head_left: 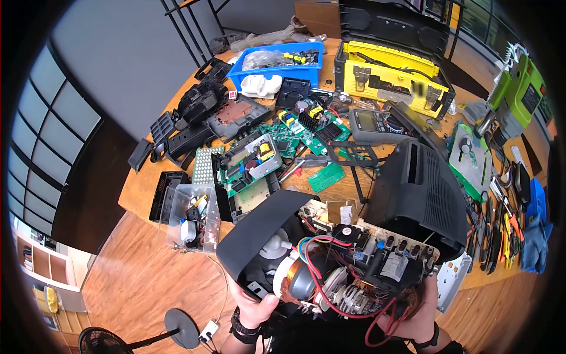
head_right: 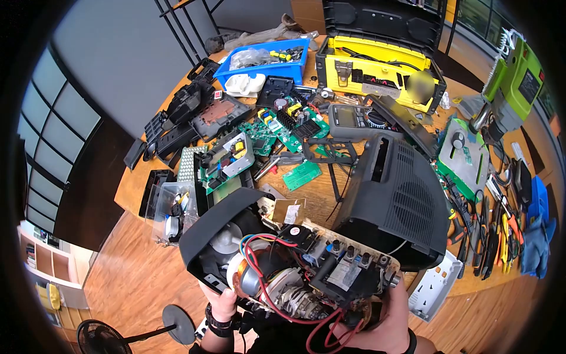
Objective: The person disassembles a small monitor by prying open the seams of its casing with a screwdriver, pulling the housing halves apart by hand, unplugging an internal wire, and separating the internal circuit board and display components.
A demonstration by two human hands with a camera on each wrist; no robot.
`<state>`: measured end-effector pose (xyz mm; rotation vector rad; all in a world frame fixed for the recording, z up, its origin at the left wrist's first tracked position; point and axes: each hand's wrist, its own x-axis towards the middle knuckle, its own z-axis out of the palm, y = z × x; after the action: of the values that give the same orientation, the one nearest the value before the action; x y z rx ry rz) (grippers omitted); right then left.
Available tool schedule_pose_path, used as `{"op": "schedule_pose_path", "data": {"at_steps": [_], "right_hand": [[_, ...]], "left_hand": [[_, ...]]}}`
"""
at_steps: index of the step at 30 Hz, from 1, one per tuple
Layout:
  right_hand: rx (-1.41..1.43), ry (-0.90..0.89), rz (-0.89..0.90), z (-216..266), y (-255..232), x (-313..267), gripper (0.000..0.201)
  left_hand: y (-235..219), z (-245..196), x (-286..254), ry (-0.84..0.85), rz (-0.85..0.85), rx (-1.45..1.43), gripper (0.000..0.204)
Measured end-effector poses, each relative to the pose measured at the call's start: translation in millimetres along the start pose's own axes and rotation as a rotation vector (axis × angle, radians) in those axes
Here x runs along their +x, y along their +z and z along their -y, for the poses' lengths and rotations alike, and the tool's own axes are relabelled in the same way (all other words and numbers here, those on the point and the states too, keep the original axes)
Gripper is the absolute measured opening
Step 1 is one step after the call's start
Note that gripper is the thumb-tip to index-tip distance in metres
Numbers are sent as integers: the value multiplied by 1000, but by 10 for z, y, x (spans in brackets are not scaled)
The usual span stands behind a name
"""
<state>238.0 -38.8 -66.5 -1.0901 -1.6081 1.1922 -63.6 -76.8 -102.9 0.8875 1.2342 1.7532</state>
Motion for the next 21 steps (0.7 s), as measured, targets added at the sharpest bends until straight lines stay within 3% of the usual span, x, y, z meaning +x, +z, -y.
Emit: {"op": "schedule_pose_path", "data": {"at_steps": [13,15,18,21], "right_hand": [[234,47,-22,82,70,20,115],[151,-2,-8,64,45,5,115],[88,-44,-6,78,48,-7,116],[128,-30,-43,120,70,-83,118]], "left_hand": [[8,74,-13,27,-80,58,101],[61,91,39,175,-182,70,81],[-74,105,-17,45,-93,47,98],[-58,98,-31,54,-125,38,96]]}}
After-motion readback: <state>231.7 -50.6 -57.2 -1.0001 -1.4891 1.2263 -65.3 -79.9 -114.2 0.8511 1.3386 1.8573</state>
